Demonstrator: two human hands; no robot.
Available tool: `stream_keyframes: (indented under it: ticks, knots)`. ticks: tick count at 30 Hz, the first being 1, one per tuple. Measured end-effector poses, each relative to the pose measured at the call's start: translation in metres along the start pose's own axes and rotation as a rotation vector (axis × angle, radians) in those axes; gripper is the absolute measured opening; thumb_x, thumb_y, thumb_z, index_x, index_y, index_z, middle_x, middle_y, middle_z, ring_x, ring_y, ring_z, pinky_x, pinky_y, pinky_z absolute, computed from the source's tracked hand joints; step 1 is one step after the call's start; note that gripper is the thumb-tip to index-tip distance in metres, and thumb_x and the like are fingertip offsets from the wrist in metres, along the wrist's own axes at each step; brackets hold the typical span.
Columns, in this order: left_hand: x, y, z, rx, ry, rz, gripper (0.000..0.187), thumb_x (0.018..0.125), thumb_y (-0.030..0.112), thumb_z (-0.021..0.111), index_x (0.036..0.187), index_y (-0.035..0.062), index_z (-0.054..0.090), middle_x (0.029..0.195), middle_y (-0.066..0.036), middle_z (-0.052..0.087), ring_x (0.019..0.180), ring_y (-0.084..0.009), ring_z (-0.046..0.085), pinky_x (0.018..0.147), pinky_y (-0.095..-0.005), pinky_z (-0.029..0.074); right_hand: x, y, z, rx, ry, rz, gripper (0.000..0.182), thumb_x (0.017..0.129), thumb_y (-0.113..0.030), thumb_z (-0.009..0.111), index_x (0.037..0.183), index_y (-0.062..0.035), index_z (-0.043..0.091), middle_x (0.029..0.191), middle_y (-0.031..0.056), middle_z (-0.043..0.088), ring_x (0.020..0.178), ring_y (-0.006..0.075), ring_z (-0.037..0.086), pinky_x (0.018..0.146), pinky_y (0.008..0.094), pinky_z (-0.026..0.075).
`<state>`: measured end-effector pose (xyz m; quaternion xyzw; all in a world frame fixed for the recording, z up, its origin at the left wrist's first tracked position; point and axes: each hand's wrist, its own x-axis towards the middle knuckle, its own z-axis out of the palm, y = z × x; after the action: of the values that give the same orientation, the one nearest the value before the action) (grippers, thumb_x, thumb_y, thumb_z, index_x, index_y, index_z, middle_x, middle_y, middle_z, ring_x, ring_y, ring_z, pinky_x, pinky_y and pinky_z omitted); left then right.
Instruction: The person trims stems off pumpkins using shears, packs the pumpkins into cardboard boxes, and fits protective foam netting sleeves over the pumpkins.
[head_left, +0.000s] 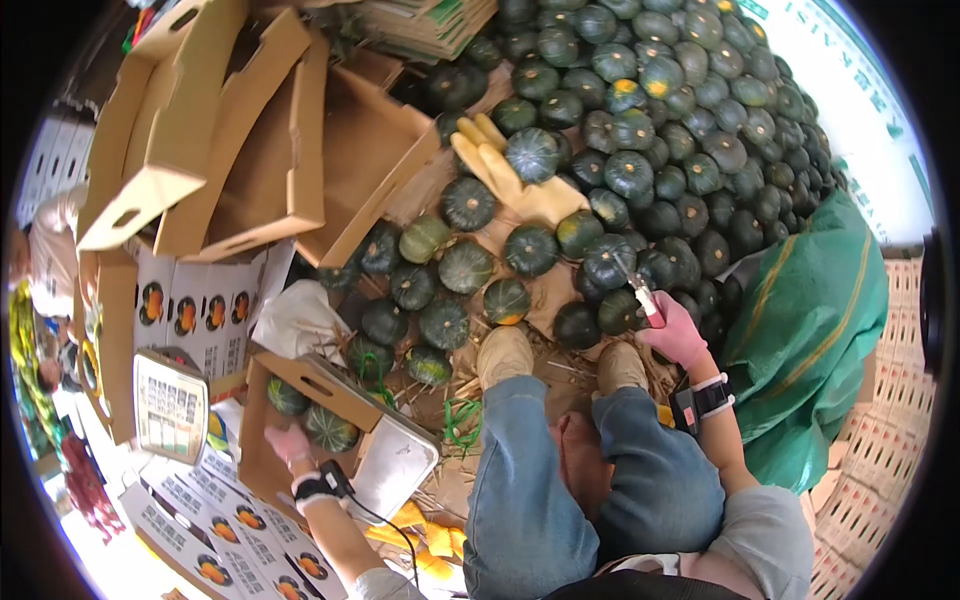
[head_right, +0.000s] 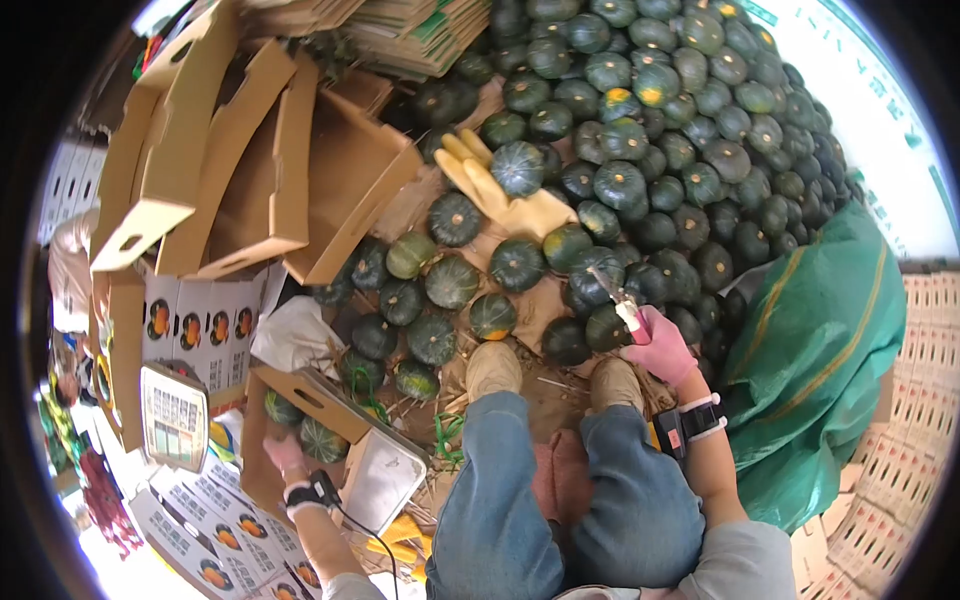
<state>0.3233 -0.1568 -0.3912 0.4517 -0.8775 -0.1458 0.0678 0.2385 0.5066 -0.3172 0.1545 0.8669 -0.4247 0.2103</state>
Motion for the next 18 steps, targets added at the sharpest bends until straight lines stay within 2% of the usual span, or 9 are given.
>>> stream_keyframes:
  ticks: [2, 4, 6, 7, 8, 10, 11, 13, 18]
  knots:
    - [-0.004, -0.014, -0.016, -0.109, 0.159, -0.039, 0.028, 0.080, 0.010, 0.060, 0.100, -0.0059, 0.049, 0.101, -0.019, 0.056, 0.077, -0.0293, 0.057, 0.076, -0.0368, 0.047, -0.003, 0.009, -0.007, 0.084, -0.011, -0.019, 0.043, 0.060, -0.017, 0.072, 0.094, -0.0012, 0.052, 0.082, 0.0060, 0.055, 0.077, 0.0167, 0.051, 0.074, 0.0301, 0.044]
    - [-0.042, 0.051, -0.059, -0.621, 0.147, -0.143, 0.020, 0.083, 0.005, 0.058, 0.098, -0.0036, 0.049, 0.094, -0.013, 0.055, 0.073, -0.0190, 0.053, 0.069, -0.0309, 0.047, -0.010, 0.009, -0.017, 0.213, 0.018, -0.007, 0.037, 0.062, -0.013, 0.070, 0.092, -0.0025, 0.052, 0.082, 0.0023, 0.054, 0.077, 0.0138, 0.050, 0.071, 0.0289, 0.043]
    - [-0.066, 0.086, -0.071, -0.508, 0.075, 0.276, 0.015, 0.084, 0.002, 0.056, 0.097, -0.0023, 0.049, 0.091, -0.010, 0.054, 0.073, -0.0151, 0.052, 0.067, -0.0282, 0.047, -0.008, 0.026, -0.026, 0.255, 0.065, 0.077, 0.033, 0.063, -0.012, 0.069, 0.090, -0.0029, 0.052, 0.080, 0.0015, 0.054, 0.076, 0.0125, 0.048, 0.069, 0.0276, 0.042]
    - [-0.081, 0.105, -0.074, -0.448, 0.044, 0.480, 0.013, 0.084, 0.001, 0.055, 0.096, -0.0017, 0.049, 0.090, -0.008, 0.054, 0.073, -0.0131, 0.051, 0.066, -0.0268, 0.046, -0.007, 0.029, -0.026, 0.321, 0.129, 0.061, 0.028, 0.065, -0.012, 0.069, 0.086, -0.0040, 0.052, 0.074, 0.0011, 0.052, 0.066, 0.0113, 0.049, 0.060, 0.0259, 0.041]
    - [-0.101, 0.144, -0.073, -0.598, -0.034, 0.527, 0.015, 0.082, 0.001, 0.059, 0.095, -0.0004, 0.051, 0.087, -0.007, 0.055, 0.073, -0.0137, 0.052, 0.065, -0.0278, 0.046, -0.008, 0.026, -0.028, 0.384, 0.121, 0.128, 0.026, 0.066, -0.012, 0.069, 0.085, -0.0042, 0.052, 0.073, 0.0010, 0.052, 0.063, 0.0108, 0.048, 0.057, 0.0254, 0.041]
    - [-0.118, 0.201, -0.077, -0.221, -0.311, 0.745, 0.040, 0.071, 0.004, 0.070, 0.108, 0.0032, 0.053, 0.095, -0.013, 0.057, 0.083, -0.0255, 0.055, 0.080, -0.0365, 0.046, -0.009, 0.013, -0.030, 0.516, 0.100, 0.256, 0.024, 0.068, -0.012, 0.068, 0.085, -0.0045, 0.052, 0.069, 0.0008, 0.051, 0.055, 0.0100, 0.048, 0.051, 0.0245, 0.041]
    - [-0.130, 0.244, -0.075, -0.153, -0.226, 1.087, 0.054, 0.065, 0.008, 0.074, 0.114, 0.0066, 0.053, 0.109, -0.016, 0.054, 0.099, -0.0346, 0.052, 0.089, -0.0442, 0.042, -0.009, 0.014, -0.027, 0.518, 0.128, 0.238, 0.021, 0.071, -0.010, 0.066, 0.086, -0.0041, 0.053, 0.066, 0.0002, 0.051, 0.048, 0.0095, 0.047, 0.044, 0.0239, 0.039]
    - [-0.147, 0.300, -0.067, 0.030, -0.280, 1.282, 0.066, 0.059, 0.018, 0.078, 0.119, 0.0111, 0.053, 0.126, -0.017, 0.044, 0.115, -0.0392, 0.042, 0.095, -0.0491, 0.036, -0.008, 0.018, -0.024, 0.541, 0.170, 0.232, 0.021, 0.071, -0.009, 0.066, 0.088, -0.0037, 0.054, 0.066, 0.0001, 0.052, 0.050, 0.0096, 0.049, 0.045, 0.0244, 0.040]
    - [-0.168, 0.393, -0.003, 0.003, -0.542, 1.470, 0.059, 0.068, 0.027, 0.074, 0.121, 0.0121, 0.053, 0.129, -0.021, 0.040, 0.118, -0.0406, 0.037, 0.099, -0.0491, 0.031, 0.005, 0.027, -0.028, 0.573, 0.156, 0.249, 0.016, 0.071, -0.007, 0.064, 0.083, -0.0038, 0.055, 0.065, -0.0008, 0.051, 0.051, 0.0084, 0.049, 0.045, 0.0248, 0.039]
